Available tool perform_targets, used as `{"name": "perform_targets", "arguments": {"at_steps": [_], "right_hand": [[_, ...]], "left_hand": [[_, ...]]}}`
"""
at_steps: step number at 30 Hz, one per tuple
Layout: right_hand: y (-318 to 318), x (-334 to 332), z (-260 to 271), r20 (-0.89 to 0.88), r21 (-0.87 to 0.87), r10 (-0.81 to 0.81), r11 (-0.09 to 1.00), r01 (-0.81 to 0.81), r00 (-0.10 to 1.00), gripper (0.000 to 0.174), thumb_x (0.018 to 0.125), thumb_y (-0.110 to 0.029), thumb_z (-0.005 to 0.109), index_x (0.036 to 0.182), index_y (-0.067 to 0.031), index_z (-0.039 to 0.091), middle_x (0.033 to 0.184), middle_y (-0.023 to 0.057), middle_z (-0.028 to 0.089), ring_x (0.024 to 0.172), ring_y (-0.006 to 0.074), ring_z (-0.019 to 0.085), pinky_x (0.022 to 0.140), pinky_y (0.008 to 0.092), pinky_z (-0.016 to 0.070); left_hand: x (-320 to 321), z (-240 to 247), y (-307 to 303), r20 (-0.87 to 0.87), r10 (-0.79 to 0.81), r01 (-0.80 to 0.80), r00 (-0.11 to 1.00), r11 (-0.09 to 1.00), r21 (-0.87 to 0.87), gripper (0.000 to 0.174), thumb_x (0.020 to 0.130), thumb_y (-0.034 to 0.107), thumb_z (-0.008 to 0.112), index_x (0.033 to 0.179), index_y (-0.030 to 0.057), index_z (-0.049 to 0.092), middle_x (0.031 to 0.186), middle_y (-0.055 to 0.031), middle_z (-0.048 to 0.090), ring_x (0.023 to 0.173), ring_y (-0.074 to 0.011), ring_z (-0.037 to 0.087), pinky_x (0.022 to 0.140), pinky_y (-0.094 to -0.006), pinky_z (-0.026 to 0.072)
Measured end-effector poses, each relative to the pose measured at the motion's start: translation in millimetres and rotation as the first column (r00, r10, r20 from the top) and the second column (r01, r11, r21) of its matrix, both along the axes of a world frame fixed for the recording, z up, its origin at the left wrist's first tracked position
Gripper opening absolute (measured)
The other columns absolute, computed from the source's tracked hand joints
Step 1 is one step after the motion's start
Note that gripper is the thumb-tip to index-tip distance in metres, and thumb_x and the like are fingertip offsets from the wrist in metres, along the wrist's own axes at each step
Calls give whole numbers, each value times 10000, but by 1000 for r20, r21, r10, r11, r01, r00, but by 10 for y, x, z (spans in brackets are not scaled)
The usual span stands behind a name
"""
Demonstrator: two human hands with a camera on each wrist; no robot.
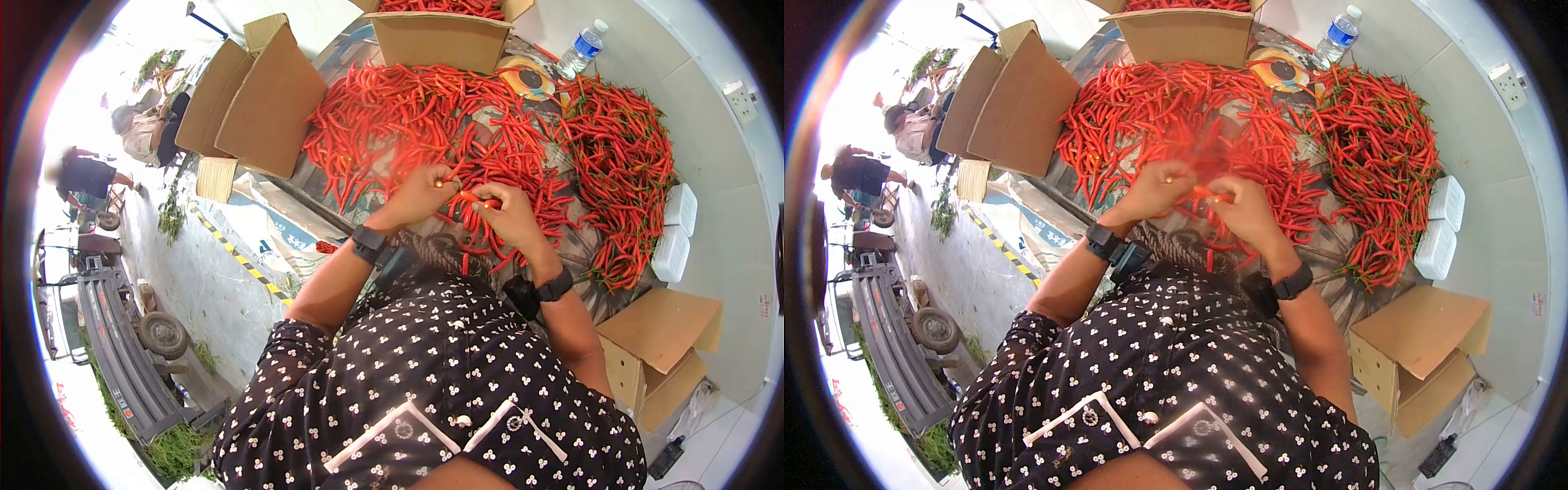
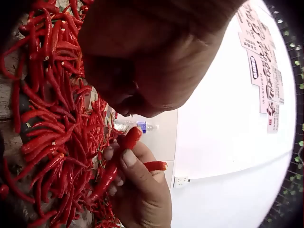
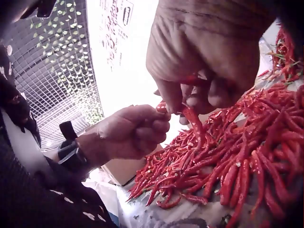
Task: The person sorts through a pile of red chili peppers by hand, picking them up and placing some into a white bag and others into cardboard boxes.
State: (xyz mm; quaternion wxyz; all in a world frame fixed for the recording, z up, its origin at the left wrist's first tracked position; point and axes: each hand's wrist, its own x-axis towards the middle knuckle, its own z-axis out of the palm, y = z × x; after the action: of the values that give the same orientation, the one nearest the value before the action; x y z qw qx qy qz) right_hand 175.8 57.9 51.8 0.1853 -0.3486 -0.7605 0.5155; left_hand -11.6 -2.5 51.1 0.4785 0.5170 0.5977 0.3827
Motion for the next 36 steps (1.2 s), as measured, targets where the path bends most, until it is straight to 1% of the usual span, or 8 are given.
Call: {"name": "perform_targets", "arguments": {"at_steps": [6, 18, 21, 24, 26, 30, 34, 36], "right_hand": [[-54, 17, 77, -41, 127, -56, 990, 61, 998, 200, 710, -47, 641, 906, -8, 624, 879, 116, 638, 811, 208, 622, 711, 301, 473], [-89, 5, 47, 43, 379, -40, 925, 21, 998, 207, 668, -60, 631, 874, -54, 618, 840, 112, 609, 758, 288, 602, 658, 318, 468], [-72, 6, -32, -22, 252, -61, 966, 64, 998, 186, 704, -65, 611, 887, -33, 601, 800, 96, 611, 715, 265, 602, 643, 326, 462], [34, 55, -198, -191, -25, -215, 976, 214, 958, 191, 753, -82, 583, 928, -6, 582, 742, 83, 605, 676, 190, 592, 619, 304, 454], [98, 149, -169, -192, -540, -342, 820, 192, 920, 201, 792, -108, 557, 949, 18, 563, 704, 81, 592, 676, 118, 573, 599, 277, 447], [69, 183, -334, -130, -577, -343, 789, 210, 930, 140, 853, -100, 490, 905, 19, 541, 690, 44, 579, 600, 102, 551, 540, 240, 430], [-34, 52, -529, 204, -46, -104, 992, 115, 973, 198, 756, -154, 557, 919, -43, 569, 741, 113, 616, 696, 222, 607, 600, 364, 463], [-64, -28, -565, 305, 411, -12, 904, -120, 952, 195, 728, -176, 565, 898, -81, 571, 822, 160, 626, 754, 339, 611, 648, 458, 468]], "left_hand": [[-177, -331, -2, -14, 147, -147, 989, 989, -1, 162, 833, 175, 581, 823, 19, 623, 696, 2, 585, 586, -41, 512, 507, -201, 407], [1, -99, -57, -109, -111, 115, 988, 993, 39, 166, 805, 161, 590, 827, -1, 615, 677, -1, 579, 646, -65, 500, 580, -244, 415], [49, -117, -10, -211, -54, 86, 976, 985, 146, 165, 811, 153, 562, 844, -2, 608, 678, -11, 566, 632, -71, 494, 574, -250, 413], [57, -142, 22, 61, 86, -89, 994, 995, 44, 194, 828, 163, 539, 742, -6, 578, 559, -28, 477, 579, -60, 417, 512, -282, 357], [-43, -192, 32, 29, 50, -47, 998, 995, -83, 241, 844, 219, 516, 777, -6, 567, 581, -96, 498, 568, -117, 461, 535, -318, 376], [-157, -682, 38, -258, -52, 26, 965, 995, -101, 268, 843, 249, 510, 812, -14, 556, 661, -164, 548, 590, -248, 534, 570, -373, 401], [-42, -902, 37, -357, 24, -1, 934, 998, 66, 256, 815, 241, 526, 827, -13, 559, 762, -197, 588, 704, -369, 561, 624, -426, 422], [13, -910, 70, -363, 44, 16, 931, 987, 159, 253, 799, 241, 537, 835, -8, 562, 786, -204, 593, 740, -377, 570, 643, -435, 432]]}}
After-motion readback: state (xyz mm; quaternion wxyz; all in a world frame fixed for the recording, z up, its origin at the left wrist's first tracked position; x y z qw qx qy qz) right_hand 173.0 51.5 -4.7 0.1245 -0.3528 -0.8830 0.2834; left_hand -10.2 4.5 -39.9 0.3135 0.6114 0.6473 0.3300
